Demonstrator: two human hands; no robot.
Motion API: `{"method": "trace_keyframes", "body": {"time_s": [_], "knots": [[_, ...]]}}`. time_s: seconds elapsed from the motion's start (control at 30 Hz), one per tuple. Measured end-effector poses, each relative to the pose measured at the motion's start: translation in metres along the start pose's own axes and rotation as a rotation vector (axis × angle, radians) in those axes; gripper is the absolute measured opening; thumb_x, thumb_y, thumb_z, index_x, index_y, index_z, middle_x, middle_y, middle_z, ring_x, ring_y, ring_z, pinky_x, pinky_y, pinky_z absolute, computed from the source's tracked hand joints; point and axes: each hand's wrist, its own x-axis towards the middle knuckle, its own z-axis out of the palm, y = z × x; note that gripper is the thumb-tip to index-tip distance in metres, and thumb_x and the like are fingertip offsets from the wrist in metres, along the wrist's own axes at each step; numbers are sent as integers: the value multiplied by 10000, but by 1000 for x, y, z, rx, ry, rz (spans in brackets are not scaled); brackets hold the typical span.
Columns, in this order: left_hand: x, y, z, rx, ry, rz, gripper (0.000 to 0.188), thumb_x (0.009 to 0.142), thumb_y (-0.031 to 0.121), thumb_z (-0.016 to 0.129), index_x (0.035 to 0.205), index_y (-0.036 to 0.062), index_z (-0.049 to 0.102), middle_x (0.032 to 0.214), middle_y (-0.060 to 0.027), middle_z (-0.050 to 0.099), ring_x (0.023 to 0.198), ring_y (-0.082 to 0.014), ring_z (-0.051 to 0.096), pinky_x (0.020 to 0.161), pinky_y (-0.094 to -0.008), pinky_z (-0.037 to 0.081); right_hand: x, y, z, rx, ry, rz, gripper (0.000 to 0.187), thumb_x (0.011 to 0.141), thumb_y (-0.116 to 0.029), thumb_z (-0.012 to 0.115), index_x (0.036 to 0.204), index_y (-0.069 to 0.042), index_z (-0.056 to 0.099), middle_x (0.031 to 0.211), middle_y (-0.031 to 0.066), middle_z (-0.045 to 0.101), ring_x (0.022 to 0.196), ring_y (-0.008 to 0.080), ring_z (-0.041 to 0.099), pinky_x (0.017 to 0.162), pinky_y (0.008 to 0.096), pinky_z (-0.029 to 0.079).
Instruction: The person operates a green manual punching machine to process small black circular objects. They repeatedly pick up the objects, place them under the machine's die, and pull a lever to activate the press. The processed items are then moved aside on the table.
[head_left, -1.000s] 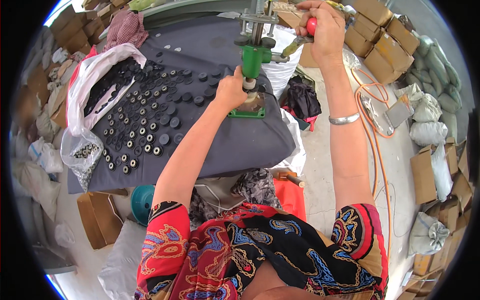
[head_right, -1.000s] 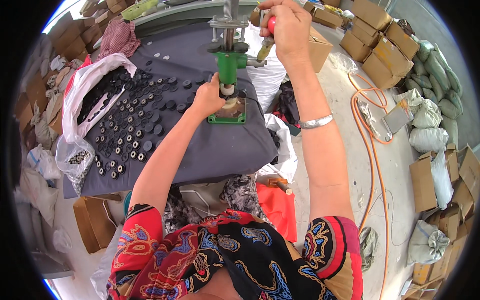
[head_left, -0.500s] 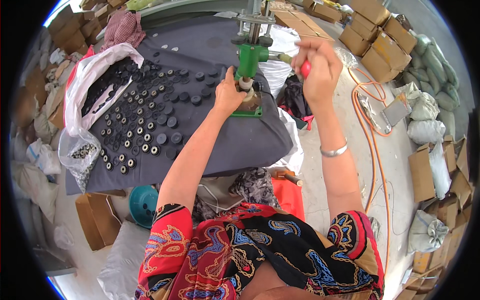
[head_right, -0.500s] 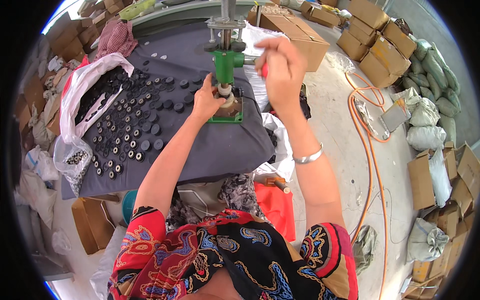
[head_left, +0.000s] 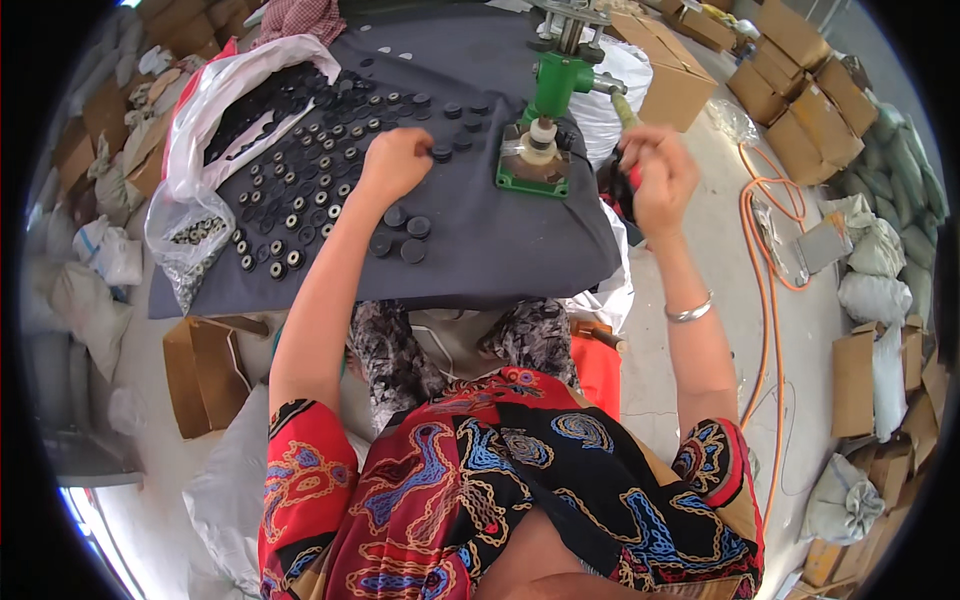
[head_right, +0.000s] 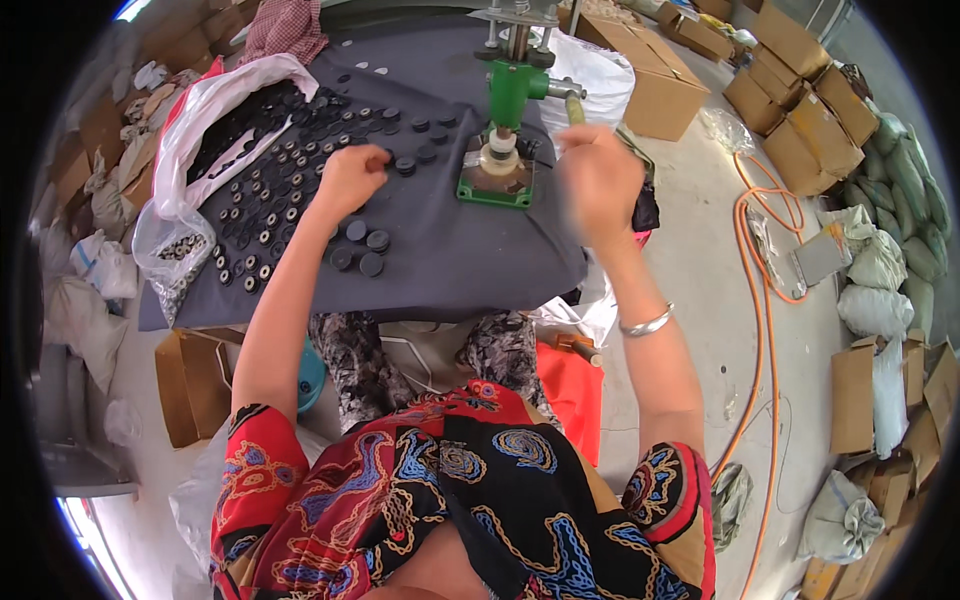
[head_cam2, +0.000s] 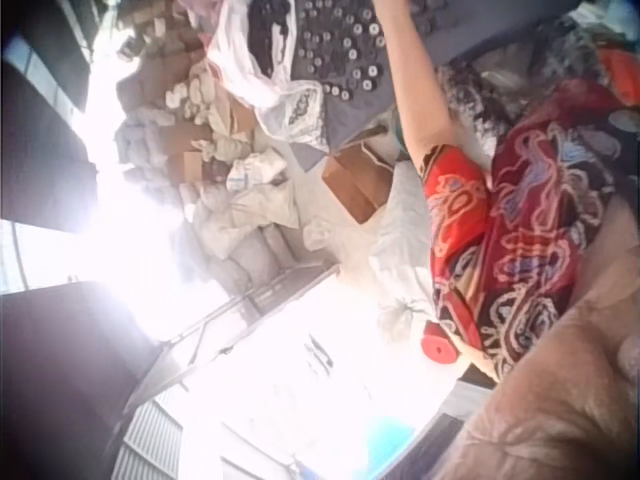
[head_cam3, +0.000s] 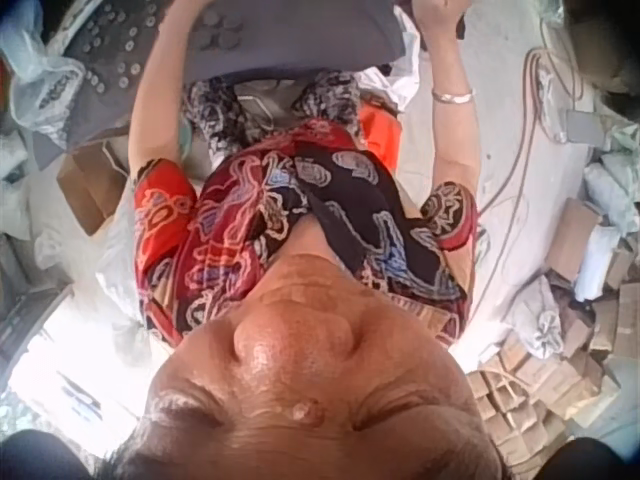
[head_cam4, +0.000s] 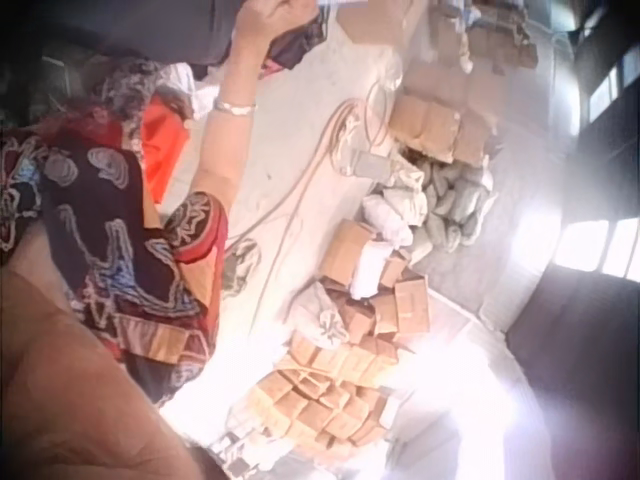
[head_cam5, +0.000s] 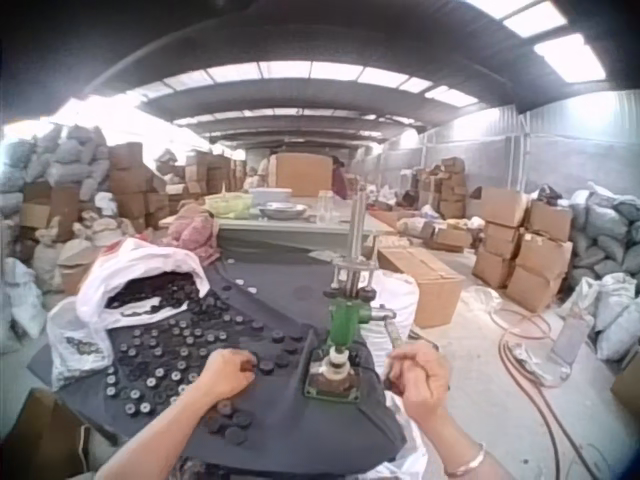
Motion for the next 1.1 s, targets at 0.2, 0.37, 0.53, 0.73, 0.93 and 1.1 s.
{"method": "trace_keyframes", "body": {"time_s": [0.2, 0.37, 0.53, 0.73, 0.93, 1.1], "knots": [[-55, -10, 2, 362, -243, 167, 374, 664, 198, 694, 1022, 91, 697, 957, -112, 696, 965, -307, 634, 852, -430, 494, 81, -17, -2, 220, 57, 202, 228, 860, -52, 432, 899, 27, 642, 611, 51, 549, 535, 104, 493, 514, 240, 390], [-62, 5, 1, 437, -380, 139, 410, 670, 264, 694, 1059, 134, 700, 1026, -76, 683, 1078, -277, 560, 946, -504, 409, 114, -10, -5, 263, 48, 211, 227, 855, -64, 426, 890, 25, 632, 590, 61, 542, 505, 106, 499, 475, 242, 386], [-60, 6, 11, 546, -415, 140, 422, 669, 317, 729, 1051, 140, 709, 987, -69, 692, 1075, -262, 565, 945, -494, 404, 119, -12, -4, 245, 50, 222, 223, 853, -68, 423, 895, 46, 611, 590, 57, 523, 501, 123, 495, 502, 259, 415], [-53, 3, 27, 583, -422, 173, 341, 664, 264, 759, 972, 121, 724, 919, -64, 703, 1016, -280, 604, 890, -490, 431, 117, -10, -3, 226, 88, 207, 222, 870, -75, 429, 874, 27, 626, 581, 54, 530, 501, 116, 509, 486, 240, 411], [-45, 4, 40, 388, -302, 210, 328, 658, 203, 765, 954, 74, 707, 870, -104, 701, 936, -331, 629, 882, -459, 471, 117, -6, -5, 271, 106, 186, 226, 868, -60, 423, 884, 51, 619, 586, 57, 523, 505, 127, 499, 502, 253, 426], [-25, 18, 72, 153, -201, 297, 296, 649, 188, 757, 901, 46, 695, 862, -152, 687, 886, -357, 631, 828, -418, 502, 119, -7, -7, 231, 111, 171, 231, 865, -50, 425, 881, 49, 632, 596, 61, 517, 514, 131, 505, 508, 260, 431]]}}
